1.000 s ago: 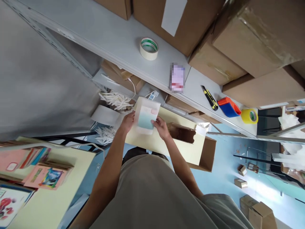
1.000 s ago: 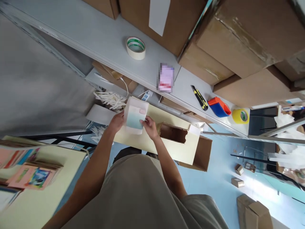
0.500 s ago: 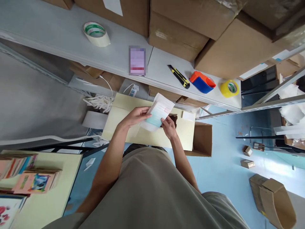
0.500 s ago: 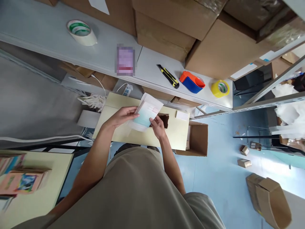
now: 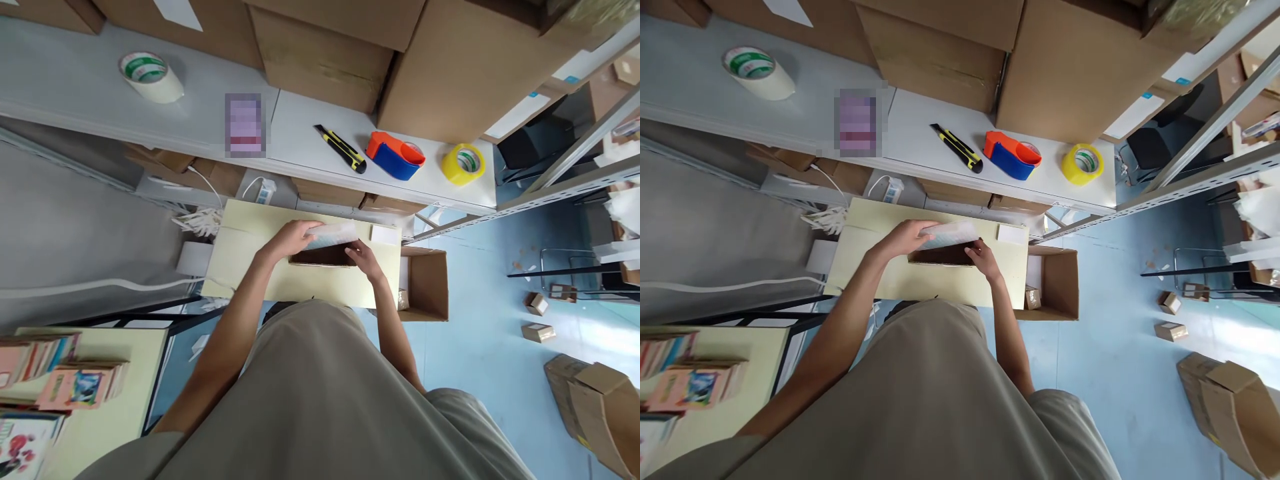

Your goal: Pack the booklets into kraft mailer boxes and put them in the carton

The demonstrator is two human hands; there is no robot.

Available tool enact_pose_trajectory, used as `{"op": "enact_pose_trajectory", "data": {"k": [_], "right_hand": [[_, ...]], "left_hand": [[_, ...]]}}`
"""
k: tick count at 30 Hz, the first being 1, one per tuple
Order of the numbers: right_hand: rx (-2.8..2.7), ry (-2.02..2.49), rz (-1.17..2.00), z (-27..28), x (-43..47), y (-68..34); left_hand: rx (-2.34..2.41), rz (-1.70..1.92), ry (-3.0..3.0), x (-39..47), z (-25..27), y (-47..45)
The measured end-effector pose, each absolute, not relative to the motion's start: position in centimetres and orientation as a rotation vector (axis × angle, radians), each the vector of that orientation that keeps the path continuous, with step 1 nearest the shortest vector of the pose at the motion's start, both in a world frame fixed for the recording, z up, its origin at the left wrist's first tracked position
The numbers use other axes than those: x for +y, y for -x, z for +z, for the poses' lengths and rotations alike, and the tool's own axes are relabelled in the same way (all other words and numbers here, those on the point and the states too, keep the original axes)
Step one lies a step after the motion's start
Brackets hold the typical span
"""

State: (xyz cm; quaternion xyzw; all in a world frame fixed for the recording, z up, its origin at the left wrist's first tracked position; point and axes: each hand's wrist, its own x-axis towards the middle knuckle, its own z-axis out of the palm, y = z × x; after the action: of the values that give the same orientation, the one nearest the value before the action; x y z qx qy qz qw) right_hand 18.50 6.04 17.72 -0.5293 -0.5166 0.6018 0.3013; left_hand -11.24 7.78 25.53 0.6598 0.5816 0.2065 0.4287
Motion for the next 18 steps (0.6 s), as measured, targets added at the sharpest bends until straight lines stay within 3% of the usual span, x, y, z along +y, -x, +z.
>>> {"op": "enact_pose_trajectory", "data": {"k": [8,18], "right_hand": [[-1.281,1.335,1.665,17.4,6.0,-18.9],[-1.388,1.385,1.608,17.6,6.1,-18.8]], "left_hand": [[1.549,0.046,-1.740,8.2,18.2,8.3],[1.577,-0.005,-1.644,6.6,11.8,6.3]]}}
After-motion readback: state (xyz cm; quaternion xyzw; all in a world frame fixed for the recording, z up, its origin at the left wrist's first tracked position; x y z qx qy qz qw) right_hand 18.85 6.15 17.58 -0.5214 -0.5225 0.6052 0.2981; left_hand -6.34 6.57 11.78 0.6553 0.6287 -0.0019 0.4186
